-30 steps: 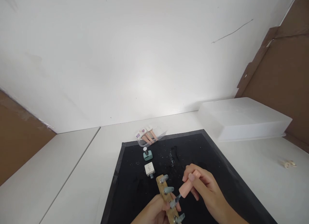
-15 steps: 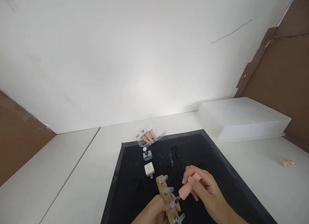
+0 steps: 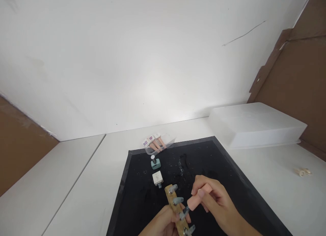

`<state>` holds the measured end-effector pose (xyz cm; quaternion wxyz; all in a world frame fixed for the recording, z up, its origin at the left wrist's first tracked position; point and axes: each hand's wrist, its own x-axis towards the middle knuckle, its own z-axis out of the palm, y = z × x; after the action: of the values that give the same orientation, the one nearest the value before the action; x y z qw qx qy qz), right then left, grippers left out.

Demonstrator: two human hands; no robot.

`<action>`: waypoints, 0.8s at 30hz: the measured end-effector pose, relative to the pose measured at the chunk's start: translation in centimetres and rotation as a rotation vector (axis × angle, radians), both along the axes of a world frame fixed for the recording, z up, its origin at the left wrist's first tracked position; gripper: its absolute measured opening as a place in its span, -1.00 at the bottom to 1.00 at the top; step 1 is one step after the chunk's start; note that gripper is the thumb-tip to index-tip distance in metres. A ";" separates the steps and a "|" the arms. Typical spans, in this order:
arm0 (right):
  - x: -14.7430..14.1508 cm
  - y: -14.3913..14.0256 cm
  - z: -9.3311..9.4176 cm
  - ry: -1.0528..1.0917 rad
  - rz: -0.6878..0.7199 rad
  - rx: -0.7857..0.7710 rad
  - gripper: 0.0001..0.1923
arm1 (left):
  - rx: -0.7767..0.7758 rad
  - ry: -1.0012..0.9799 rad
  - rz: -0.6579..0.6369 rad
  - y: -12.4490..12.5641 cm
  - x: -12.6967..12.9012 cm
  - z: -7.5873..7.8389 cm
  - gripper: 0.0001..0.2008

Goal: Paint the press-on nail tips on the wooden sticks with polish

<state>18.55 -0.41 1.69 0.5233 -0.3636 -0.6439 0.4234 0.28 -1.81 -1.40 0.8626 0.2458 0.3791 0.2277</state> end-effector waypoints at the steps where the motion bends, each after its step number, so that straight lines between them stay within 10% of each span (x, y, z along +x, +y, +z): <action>1: -0.1 0.0 0.1 -0.008 0.008 0.012 -0.66 | 0.002 0.001 0.002 0.0 0.0 0.0 -0.76; 24: 0.2 0.1 0.0 0.001 0.026 0.092 -0.68 | -0.033 0.014 -0.010 0.2 0.0 -0.5 -0.82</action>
<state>18.74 -0.30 1.69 0.5343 -0.3307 -0.6672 0.4000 0.26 -1.60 -1.93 0.8650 0.2352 0.3875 0.2152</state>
